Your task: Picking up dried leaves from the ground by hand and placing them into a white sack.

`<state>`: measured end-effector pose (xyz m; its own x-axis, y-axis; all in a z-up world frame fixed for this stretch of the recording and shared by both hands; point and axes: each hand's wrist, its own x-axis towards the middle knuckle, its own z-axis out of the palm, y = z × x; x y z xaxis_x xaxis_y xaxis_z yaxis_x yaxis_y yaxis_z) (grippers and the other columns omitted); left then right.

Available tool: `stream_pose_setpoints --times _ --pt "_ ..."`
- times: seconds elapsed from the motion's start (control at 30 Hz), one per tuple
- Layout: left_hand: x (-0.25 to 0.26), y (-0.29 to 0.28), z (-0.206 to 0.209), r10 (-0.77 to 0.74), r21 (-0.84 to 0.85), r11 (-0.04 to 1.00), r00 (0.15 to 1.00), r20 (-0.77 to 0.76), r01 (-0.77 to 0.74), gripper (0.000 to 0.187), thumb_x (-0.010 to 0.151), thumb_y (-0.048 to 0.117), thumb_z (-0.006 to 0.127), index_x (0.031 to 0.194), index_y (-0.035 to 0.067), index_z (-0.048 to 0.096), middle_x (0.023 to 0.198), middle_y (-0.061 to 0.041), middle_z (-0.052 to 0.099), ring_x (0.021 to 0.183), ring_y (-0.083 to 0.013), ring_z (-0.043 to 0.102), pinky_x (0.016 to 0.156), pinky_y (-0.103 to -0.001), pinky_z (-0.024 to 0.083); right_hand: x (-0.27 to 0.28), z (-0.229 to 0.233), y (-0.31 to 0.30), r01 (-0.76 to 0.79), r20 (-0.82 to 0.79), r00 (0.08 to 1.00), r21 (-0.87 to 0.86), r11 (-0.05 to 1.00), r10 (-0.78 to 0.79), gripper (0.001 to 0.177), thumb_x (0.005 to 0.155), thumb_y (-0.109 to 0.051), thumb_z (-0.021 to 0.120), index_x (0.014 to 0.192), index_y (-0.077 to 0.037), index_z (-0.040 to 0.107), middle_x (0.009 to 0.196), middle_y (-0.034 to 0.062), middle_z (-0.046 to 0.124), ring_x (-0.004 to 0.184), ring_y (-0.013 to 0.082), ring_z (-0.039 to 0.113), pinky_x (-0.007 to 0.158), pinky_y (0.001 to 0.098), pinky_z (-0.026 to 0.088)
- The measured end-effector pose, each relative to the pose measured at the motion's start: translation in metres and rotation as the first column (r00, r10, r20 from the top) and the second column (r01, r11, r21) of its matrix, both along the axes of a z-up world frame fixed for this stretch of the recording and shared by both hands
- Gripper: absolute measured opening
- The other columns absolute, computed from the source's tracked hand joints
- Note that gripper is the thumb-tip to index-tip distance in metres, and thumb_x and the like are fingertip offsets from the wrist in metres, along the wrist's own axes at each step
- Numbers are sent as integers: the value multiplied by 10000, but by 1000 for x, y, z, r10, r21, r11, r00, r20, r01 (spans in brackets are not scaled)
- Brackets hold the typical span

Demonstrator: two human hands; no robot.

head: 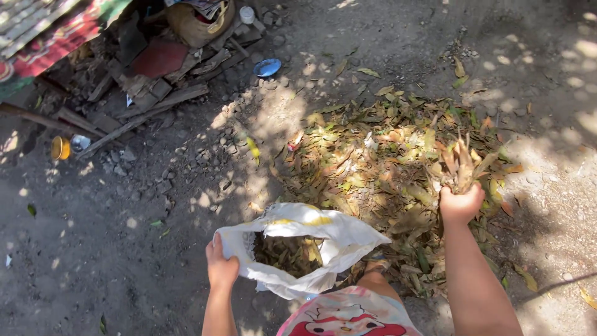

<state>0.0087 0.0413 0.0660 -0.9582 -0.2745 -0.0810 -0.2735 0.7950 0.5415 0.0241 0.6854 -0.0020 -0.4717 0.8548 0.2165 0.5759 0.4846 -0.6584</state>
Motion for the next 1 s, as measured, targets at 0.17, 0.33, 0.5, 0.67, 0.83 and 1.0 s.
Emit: stream_pose_setpoints --times 0.17,0.33,0.5,0.67,0.83,1.0 --pt "-2 -7 0 -64 100 993 996 63 58 844 708 40 622 1526 65 416 1505 -228 412 1340 -424 479 1084 -410 421 -11 34 -17 -120 -168 975 152 981 145 520 811 -145 805 1234 37 562 1248 214 559 1122 418 585 1010 527 502" --pt "0 -3 15 -106 193 977 990 98 86 841 706 27 580 1528 83 413 1529 -205 419 1338 -406 495 1060 -390 449 -25 38 -18 -123 -219 964 125 984 148 538 812 -99 742 1285 41 528 1301 217 536 1157 394 593 1073 530 496" --pt "-4 -16 -8 -164 191 969 986 25 157 856 687 -6 560 1530 62 425 1513 -234 423 1367 -438 461 1102 -406 419 -44 52 -36 -97 -307 946 41 994 105 694 800 -44 757 1431 45 483 1348 218 492 1227 373 575 1098 517 476" --pt "-8 -12 11 -176 296 943 983 59 152 873 673 -15 555 1532 56 414 1529 -245 415 1371 -448 449 1099 -393 415 -59 67 -60 -227 -455 861 61 972 229 727 841 79 715 1514 10 448 1463 203 494 1393 327 595 1221 440 501" --pt "-5 -14 14 -207 280 942 977 56 184 879 665 -7 581 1527 54 422 1531 -248 425 1399 -445 427 1129 -397 387 -66 99 -108 -311 -485 855 -194 931 184 709 964 4 765 1567 11 394 1561 196 540 1451 292 601 1252 403 481" --pt "-6 -10 28 -237 255 944 968 81 210 857 683 12 582 1524 72 432 1534 -227 445 1377 -435 463 1130 -398 403 -68 86 -146 -459 -644 736 -247 853 210 900 906 113 746 1621 30 206 1644 208 380 1510 298 460 1276 408 362"
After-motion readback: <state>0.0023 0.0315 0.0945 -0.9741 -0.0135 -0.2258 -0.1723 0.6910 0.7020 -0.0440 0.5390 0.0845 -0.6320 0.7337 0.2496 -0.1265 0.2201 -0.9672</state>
